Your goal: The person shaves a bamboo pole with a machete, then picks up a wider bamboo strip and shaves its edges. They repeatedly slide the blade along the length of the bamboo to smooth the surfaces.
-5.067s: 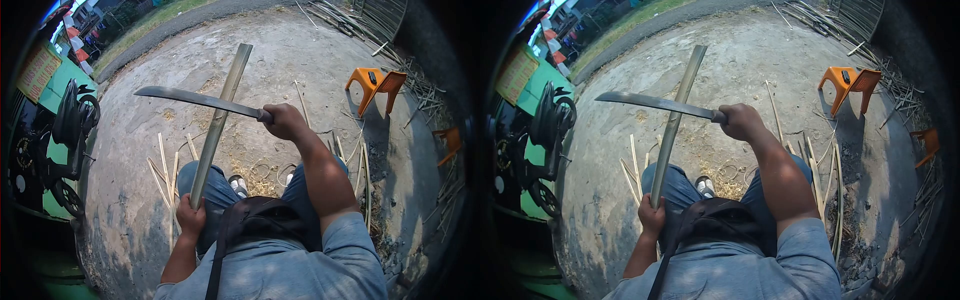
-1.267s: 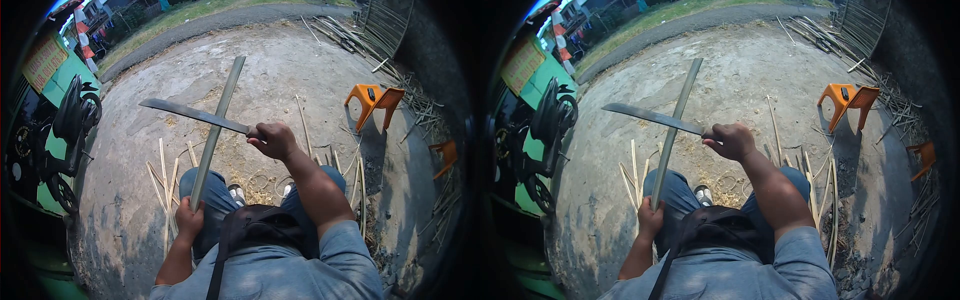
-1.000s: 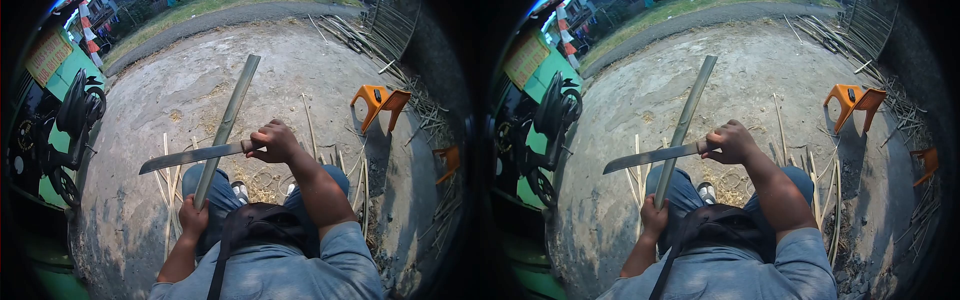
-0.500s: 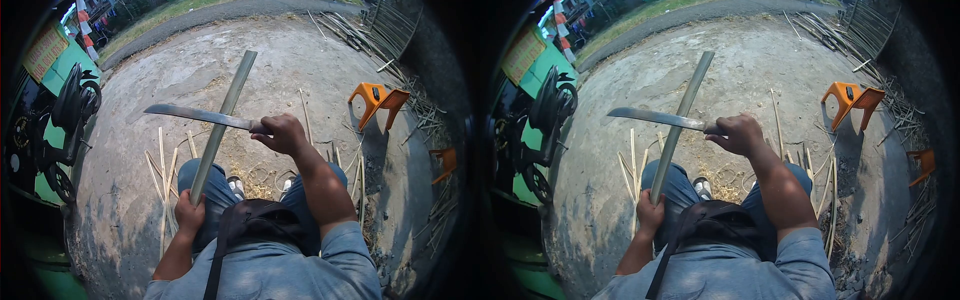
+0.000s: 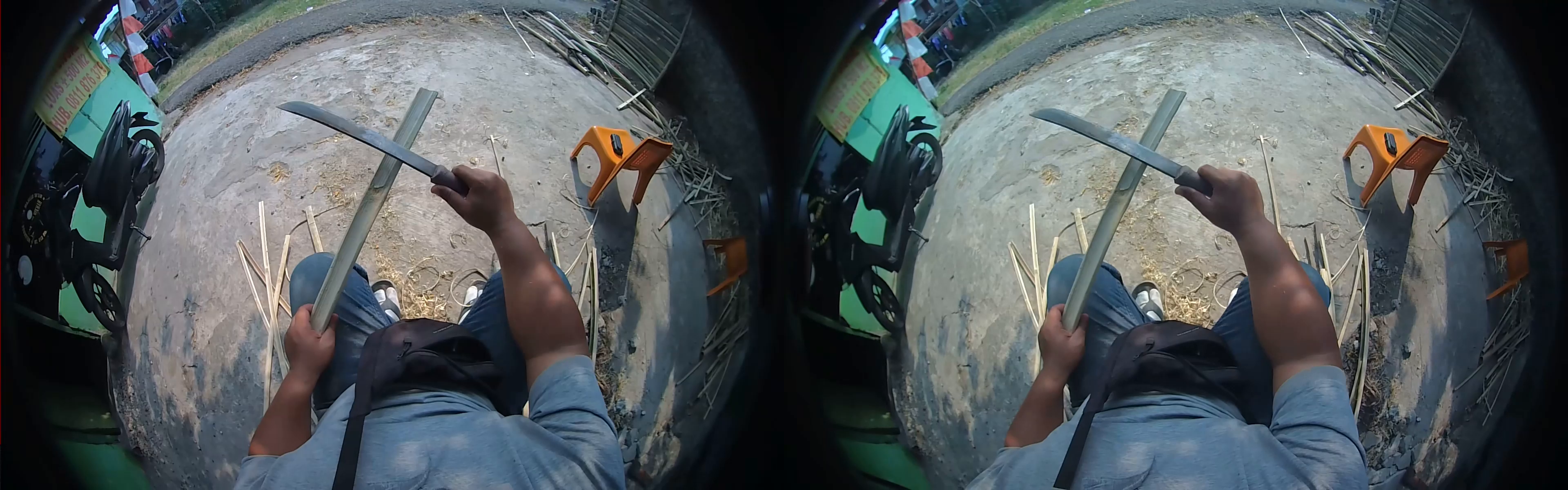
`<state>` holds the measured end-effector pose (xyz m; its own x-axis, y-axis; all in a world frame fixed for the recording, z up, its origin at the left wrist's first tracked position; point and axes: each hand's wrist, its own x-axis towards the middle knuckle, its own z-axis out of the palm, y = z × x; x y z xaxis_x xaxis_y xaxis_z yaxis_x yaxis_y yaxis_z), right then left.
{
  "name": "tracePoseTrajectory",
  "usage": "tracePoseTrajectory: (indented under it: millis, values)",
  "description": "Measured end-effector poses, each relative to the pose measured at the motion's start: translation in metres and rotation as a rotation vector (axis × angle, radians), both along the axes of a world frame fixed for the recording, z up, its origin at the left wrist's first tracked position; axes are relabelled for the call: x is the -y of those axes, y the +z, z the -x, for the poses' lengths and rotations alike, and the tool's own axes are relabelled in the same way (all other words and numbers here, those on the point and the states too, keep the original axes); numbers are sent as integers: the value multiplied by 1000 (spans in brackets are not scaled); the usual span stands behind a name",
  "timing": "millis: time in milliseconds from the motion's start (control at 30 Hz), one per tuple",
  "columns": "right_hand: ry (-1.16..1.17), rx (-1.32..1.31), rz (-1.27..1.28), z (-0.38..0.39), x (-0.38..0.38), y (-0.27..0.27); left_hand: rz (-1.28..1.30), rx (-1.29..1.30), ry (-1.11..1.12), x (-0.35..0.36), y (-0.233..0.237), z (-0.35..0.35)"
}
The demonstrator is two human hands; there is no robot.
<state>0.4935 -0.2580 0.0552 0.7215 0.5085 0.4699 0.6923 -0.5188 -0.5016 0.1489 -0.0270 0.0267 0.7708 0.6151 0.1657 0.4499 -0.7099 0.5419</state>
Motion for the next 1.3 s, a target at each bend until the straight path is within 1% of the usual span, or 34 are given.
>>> tracePoseTrajectory:
  millis: [100,133,233,267,367,400,433,500,600,700,767,833,867,967,1000,1100,1133,1233,1300]
  values:
    - [151,154,49,15,-9,-6,-5,-14,1,3,1,-2]
    - [231,169,65,23,-13,-5,-6,-17,4,4,1,-3]
    - [350,229,218,44,-22,1,-19,-34,5,4,2,-2]
    - [348,263,237,46,-24,4,-30,-27,6,2,1,-3]
    - [238,183,200,38,-29,-8,-55,-18,14,1,-5,2]
    - [175,106,214,31,-30,-6,-61,-5,18,2,-6,3]
    - [96,72,191,25,-27,-4,-68,10,21,2,-7,2]
    - [-33,-94,133,15,-20,-1,-53,9,20,3,-6,1]
    - [-76,-132,69,13,-12,0,-49,0,22,3,-4,1]
    - [10,-68,132,21,-11,3,-12,14,18,6,1,-3]
    - [136,-25,201,30,-18,-4,14,18,17,6,2,-2]
    - [236,47,343,42,-27,0,26,20,19,4,1,-3]
    - [292,127,285,41,-33,-14,30,19,10,3,2,-3]
    - [317,335,240,30,-40,-27,40,8,-1,0,5,0]
    - [283,293,224,28,-39,-26,45,1,2,-1,4,1]
    - [109,140,65,7,-34,-33,84,27,14,-4,-2,2]
    - [64,19,-8,4,-29,-33,101,42,17,-5,-3,2]
    - [-2,-229,-83,1,-20,-34,91,33,5,-5,-2,1]
    - [9,-207,-16,5,-19,-30,103,46,2,-6,-3,1]
